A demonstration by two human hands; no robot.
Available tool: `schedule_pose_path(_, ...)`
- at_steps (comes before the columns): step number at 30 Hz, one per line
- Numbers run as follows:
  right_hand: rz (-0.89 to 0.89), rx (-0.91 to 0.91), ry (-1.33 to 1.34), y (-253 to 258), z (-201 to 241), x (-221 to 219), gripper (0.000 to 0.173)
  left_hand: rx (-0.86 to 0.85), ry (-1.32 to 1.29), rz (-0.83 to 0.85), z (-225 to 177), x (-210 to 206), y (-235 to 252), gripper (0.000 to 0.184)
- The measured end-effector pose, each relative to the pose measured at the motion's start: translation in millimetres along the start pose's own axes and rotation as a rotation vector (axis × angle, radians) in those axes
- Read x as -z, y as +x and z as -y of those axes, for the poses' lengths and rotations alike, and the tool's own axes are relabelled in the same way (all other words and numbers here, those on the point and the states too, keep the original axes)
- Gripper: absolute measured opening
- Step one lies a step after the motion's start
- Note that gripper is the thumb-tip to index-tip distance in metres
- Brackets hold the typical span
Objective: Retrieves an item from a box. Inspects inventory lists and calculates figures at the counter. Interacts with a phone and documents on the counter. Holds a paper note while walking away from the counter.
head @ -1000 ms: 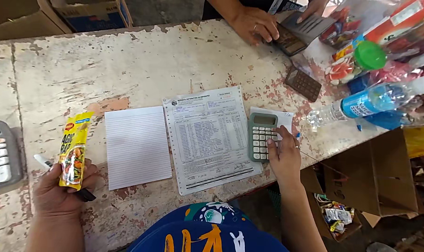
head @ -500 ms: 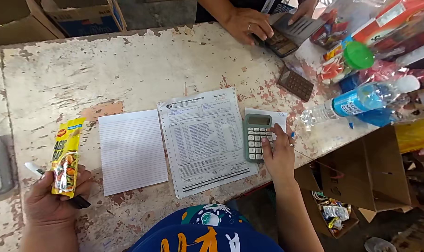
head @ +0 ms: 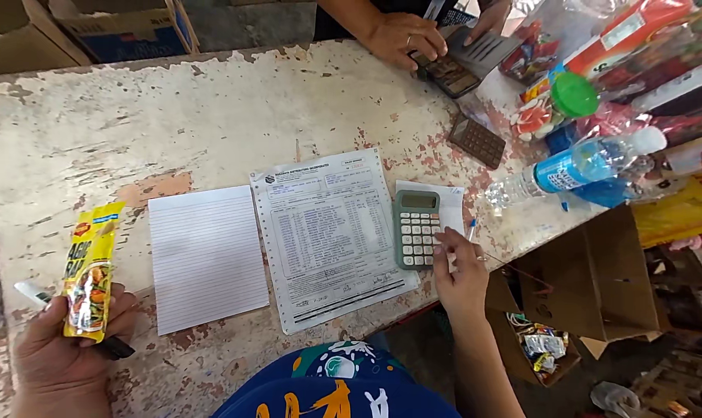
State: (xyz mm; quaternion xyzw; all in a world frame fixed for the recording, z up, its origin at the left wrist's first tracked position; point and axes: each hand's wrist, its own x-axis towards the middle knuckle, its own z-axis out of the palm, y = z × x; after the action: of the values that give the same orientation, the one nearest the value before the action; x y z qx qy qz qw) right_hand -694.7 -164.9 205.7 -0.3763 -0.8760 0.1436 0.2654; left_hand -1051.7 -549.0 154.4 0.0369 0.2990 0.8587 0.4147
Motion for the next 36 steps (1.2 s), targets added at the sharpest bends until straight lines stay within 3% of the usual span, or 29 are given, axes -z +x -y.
schedule_pose_path(9, -0.027, 0.077, 0.021, -20.4, 15.9, -0.3, 0.031, -0.008, -0.01, -0.015, 0.1, -3.1, 0.3, 0.031)
schedule_pose_path(22, 0.065, 0.113, -0.078, 1.6, 35.2, -17.0, 0.031, -0.016, 0.004, 0.018, 1.6, 0.2, 1.6, 0.031)
schedule_pose_path(36, 0.08, 0.106, -0.047, -1.7, 29.2, -17.8, 0.033, 0.039, 0.029, -0.017, -1.6, -18.6, 2.5, 0.029)
